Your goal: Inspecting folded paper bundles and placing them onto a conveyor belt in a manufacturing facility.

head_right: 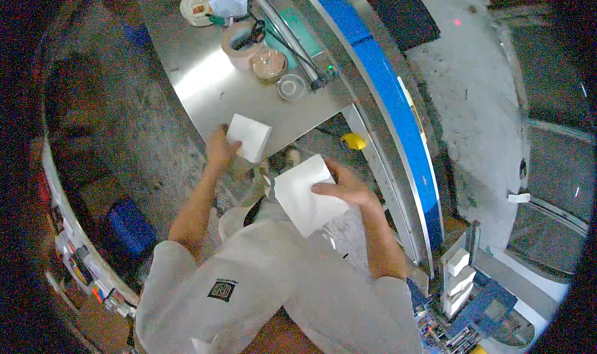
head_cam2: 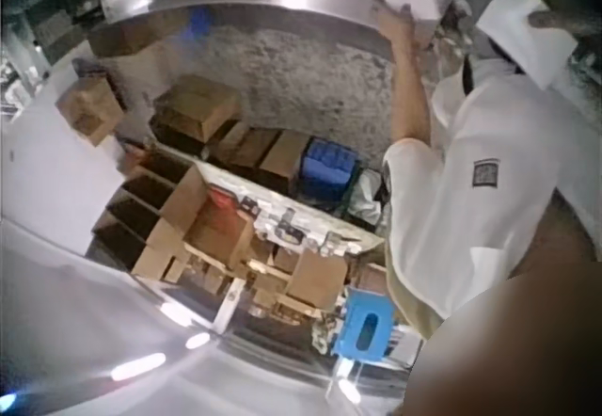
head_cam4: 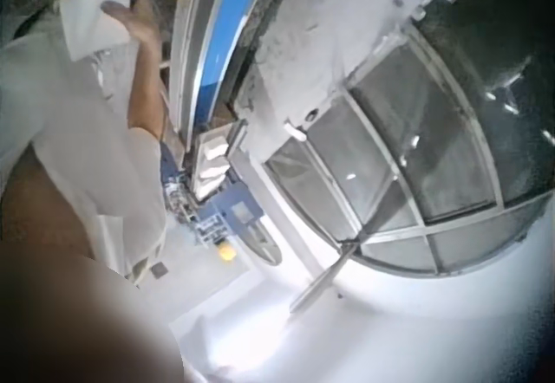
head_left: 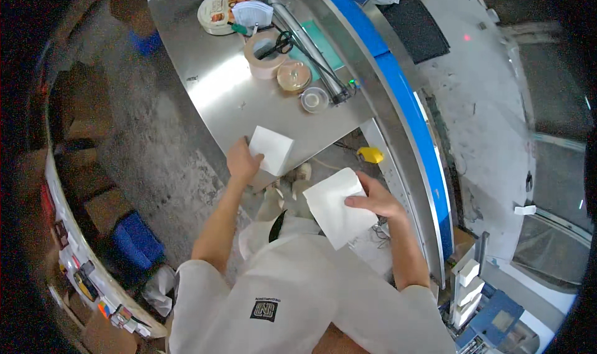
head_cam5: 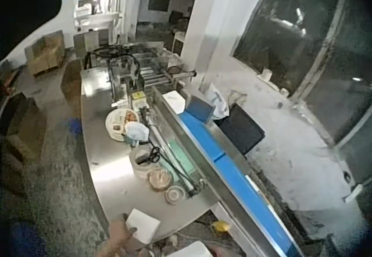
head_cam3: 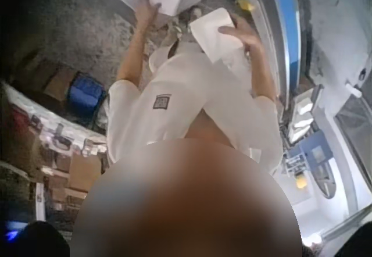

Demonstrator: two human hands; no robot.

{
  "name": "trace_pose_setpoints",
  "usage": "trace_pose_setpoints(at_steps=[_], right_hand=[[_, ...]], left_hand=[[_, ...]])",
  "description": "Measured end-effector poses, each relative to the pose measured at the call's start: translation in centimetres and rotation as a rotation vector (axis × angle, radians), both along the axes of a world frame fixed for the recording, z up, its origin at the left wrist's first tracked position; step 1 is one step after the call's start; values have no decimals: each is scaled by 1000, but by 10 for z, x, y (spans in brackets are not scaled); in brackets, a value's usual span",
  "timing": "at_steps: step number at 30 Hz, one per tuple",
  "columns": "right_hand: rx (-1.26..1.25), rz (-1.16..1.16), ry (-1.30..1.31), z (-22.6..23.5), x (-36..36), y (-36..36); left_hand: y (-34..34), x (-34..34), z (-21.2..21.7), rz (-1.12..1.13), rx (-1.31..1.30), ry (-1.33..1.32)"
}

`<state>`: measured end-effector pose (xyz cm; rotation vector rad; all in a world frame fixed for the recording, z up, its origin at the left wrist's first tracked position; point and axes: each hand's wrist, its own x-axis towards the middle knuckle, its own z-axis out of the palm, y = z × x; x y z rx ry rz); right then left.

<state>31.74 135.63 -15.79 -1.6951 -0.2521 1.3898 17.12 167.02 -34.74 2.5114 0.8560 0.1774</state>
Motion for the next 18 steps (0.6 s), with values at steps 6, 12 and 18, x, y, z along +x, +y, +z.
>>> trace_pose_setpoints(at_steps=[6, 12, 18], right_hand=[[15, 11, -5, -15, 8, 18], [100, 123, 59, -78, 34, 58], [184, 78, 224, -137, 54, 123]], left_hand=[[18, -3, -4, -3, -412, 210], [38, -25, 41, 267, -662, 77], [65, -77, 102, 417, -746, -97]])
